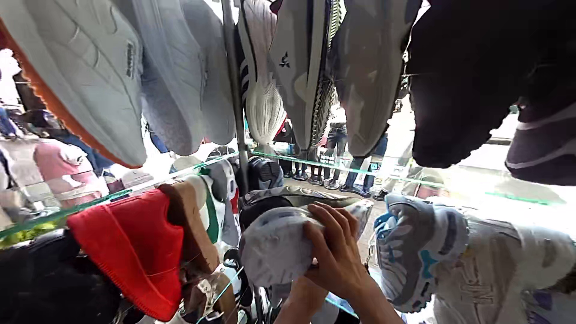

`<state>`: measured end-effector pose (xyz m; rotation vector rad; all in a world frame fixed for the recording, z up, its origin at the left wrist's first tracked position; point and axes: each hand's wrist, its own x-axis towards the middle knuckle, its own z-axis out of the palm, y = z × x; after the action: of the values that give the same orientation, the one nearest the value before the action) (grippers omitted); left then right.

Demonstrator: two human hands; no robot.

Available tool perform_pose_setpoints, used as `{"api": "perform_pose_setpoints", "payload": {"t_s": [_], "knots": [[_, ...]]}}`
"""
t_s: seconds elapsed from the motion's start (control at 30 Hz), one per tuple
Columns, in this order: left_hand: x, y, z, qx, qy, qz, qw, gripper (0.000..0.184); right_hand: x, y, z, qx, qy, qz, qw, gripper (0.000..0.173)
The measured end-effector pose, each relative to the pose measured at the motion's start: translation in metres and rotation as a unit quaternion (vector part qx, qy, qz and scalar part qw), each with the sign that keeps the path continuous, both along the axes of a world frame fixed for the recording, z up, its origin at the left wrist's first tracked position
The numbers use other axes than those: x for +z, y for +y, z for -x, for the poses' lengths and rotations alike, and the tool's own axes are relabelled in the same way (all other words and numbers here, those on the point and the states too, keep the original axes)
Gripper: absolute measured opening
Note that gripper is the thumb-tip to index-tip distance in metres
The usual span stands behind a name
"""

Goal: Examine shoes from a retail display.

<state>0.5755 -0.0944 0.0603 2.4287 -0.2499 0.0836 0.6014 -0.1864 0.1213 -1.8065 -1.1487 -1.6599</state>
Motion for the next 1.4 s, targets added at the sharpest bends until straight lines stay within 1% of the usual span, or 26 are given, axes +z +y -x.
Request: {"api": "perform_pose_setpoints", "payload": {"t_s": [0.07, 0.1, 0.2, 0.27, 0.37, 0.43, 0.47, 0.53, 0.6, 0.67, 0.73, 0.77, 0.8, 0.83, 0.87, 0.9, 0.93, 0.97, 1.0, 1.03, 1.1, 1.13, 1.2, 1.27, 1.33, 1.4], "knots": [[-0.021, -0.010, -0.009, 0.024, -0.231, 0.019, 0.972, 0.021, -0.005, -0.003, -0.021, -0.029, 0.016, -0.010, 0.999, 0.072], [-0.026, -0.011, -0.011, 0.024, -0.268, 0.020, 0.963, 0.018, -0.008, -0.005, -0.028, -0.042, 0.036, -0.020, 0.998, 0.081], [-0.001, -0.006, 0.001, -0.006, -0.169, -0.006, 0.986, 0.024, -0.013, -0.005, -0.034, -0.067, 0.117, -0.059, 0.989, 0.097], [0.009, 0.000, 0.003, -0.027, -0.130, -0.033, 0.991, 0.027, -0.015, -0.004, -0.034, -0.059, 0.208, -0.112, 0.970, 0.099], [0.010, 0.011, -0.001, -0.077, -0.126, -0.066, 0.987, 0.028, -0.020, -0.017, -0.039, 0.025, 0.359, -0.210, 0.909, 0.098], [0.010, 0.017, -0.004, -0.108, -0.142, -0.079, 0.981, 0.029, -0.023, -0.028, -0.043, 0.080, 0.455, -0.265, 0.846, 0.101], [0.011, 0.020, -0.006, -0.126, -0.136, -0.087, 0.979, 0.029, -0.024, -0.031, -0.043, 0.090, 0.485, -0.283, 0.822, 0.102], [0.014, 0.025, -0.011, -0.159, -0.121, -0.087, 0.976, 0.030, -0.022, -0.033, -0.040, 0.080, 0.504, -0.305, 0.804, 0.102], [0.013, 0.026, -0.017, -0.184, -0.135, -0.067, 0.971, 0.028, -0.017, -0.034, -0.033, 0.025, 0.491, -0.308, 0.815, 0.099], [0.006, 0.024, -0.020, -0.166, -0.223, -0.017, 0.960, 0.025, -0.009, -0.037, -0.023, -0.047, 0.465, -0.296, 0.833, 0.090], [0.008, 0.018, -0.024, -0.071, -0.355, 0.078, 0.929, 0.028, -0.004, -0.041, -0.015, -0.099, 0.430, -0.282, 0.852, 0.090], [0.018, 0.017, -0.028, -0.026, -0.384, 0.107, 0.917, 0.034, -0.003, -0.041, -0.010, -0.120, 0.399, -0.268, 0.869, 0.089], [0.030, 0.018, -0.032, -0.005, -0.377, 0.125, 0.918, 0.045, -0.006, -0.040, -0.003, -0.143, 0.355, -0.248, 0.890, 0.085], [0.040, 0.018, -0.039, 0.002, -0.364, 0.137, 0.921, 0.056, -0.010, -0.038, 0.008, -0.168, 0.290, -0.234, 0.913, 0.074], [0.047, 0.018, -0.047, 0.003, -0.349, 0.148, 0.925, 0.065, -0.016, -0.037, 0.024, -0.179, 0.219, -0.223, 0.933, 0.058], [0.052, 0.018, -0.055, 0.002, -0.332, 0.161, 0.930, 0.066, -0.023, -0.039, 0.042, -0.166, 0.169, -0.216, 0.947, 0.040], [0.056, 0.019, -0.060, -0.001, -0.313, 0.169, 0.935, 0.063, -0.035, -0.043, 0.060, -0.152, 0.160, -0.209, 0.953, 0.026], [0.059, 0.021, -0.064, -0.001, -0.303, 0.176, 0.937, 0.058, -0.051, -0.045, 0.075, -0.144, 0.182, -0.208, 0.950, 0.019], [0.060, 0.021, -0.066, 0.001, -0.296, 0.186, 0.937, 0.052, -0.069, -0.048, 0.084, -0.138, 0.229, -0.213, 0.940, 0.017], [0.062, 0.020, -0.066, 0.006, -0.283, 0.200, 0.938, 0.047, -0.085, -0.051, 0.086, -0.150, 0.299, -0.212, 0.918, 0.020], [0.067, 0.013, -0.059, 0.007, -0.240, 0.223, 0.945, 0.043, -0.107, -0.055, 0.079, -0.193, 0.456, -0.200, 0.846, 0.039], [0.070, 0.008, -0.053, -0.002, -0.216, 0.228, 0.949, 0.043, -0.113, -0.055, 0.071, -0.205, 0.497, -0.199, 0.820, 0.047], [0.075, -0.001, -0.042, -0.033, -0.177, 0.224, 0.958, 0.042, -0.117, -0.052, 0.058, -0.228, 0.529, -0.203, 0.791, 0.058], [0.074, -0.005, -0.042, -0.062, -0.197, 0.229, 0.951, 0.039, -0.113, -0.051, 0.049, -0.248, 0.545, -0.202, 0.775, 0.065], [0.070, 0.000, -0.050, -0.085, -0.191, 0.265, 0.941, 0.033, -0.112, -0.049, 0.044, -0.236, 0.528, -0.222, 0.785, 0.070], [0.067, 0.014, -0.061, -0.092, -0.174, 0.307, 0.931, 0.031, -0.110, -0.043, 0.037, -0.182, 0.515, -0.243, 0.802, 0.087]]}}
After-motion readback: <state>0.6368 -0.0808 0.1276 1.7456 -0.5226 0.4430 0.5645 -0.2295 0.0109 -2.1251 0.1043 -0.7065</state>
